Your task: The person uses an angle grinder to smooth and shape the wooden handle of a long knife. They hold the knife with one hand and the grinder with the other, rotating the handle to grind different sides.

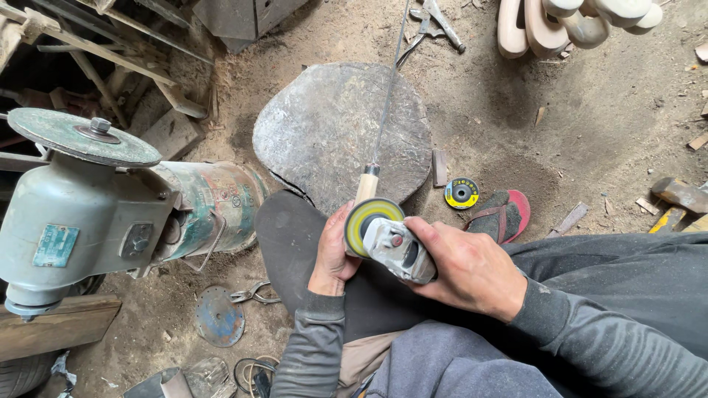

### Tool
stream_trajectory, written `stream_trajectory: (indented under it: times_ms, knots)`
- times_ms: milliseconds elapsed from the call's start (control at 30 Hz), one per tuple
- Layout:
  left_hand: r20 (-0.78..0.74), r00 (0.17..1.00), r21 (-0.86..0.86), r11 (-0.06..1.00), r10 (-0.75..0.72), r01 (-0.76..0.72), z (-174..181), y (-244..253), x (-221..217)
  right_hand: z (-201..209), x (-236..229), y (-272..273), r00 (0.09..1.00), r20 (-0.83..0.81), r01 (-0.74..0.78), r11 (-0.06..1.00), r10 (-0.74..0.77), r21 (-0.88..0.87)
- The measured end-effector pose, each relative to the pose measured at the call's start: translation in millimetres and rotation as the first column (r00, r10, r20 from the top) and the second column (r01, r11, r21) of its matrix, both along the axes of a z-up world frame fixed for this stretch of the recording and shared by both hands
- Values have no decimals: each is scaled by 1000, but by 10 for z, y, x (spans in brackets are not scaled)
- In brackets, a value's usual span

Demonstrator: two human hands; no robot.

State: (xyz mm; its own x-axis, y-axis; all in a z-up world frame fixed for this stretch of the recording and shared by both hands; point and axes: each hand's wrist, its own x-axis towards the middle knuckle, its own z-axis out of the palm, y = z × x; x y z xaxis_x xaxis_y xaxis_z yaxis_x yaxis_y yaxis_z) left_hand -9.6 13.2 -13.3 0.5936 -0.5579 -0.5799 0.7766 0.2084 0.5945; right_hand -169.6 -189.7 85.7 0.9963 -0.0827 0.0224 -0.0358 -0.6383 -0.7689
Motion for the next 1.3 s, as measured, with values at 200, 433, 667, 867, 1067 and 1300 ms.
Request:
stream_trajectory:
  times_ms: [200,433,667,867,1067,1300]
  knots:
    - [87,989,-98,987,-122,130,-36,112,-34,-28,185,-165,969,-152,204,978,-196,39]
    - [80,988,-31,991,-129,132,-36,143,-68,-167,305,-428,940,-160,328,930,-303,167]
    - [224,966,-354,913,-127,202,93,39,-98,-309,160,-595,883,-92,469,859,-460,205]
    - [724,683,-201,915,-101,349,552,-202,-77,-351,32,-769,825,-79,563,803,-559,196]
    - [639,739,-358,933,211,43,504,-637,93,-383,-28,-799,803,-76,593,782,-591,194]
    - [859,464,-163,974,218,-157,56,-943,415,-437,-6,-825,797,-93,600,765,-597,234]
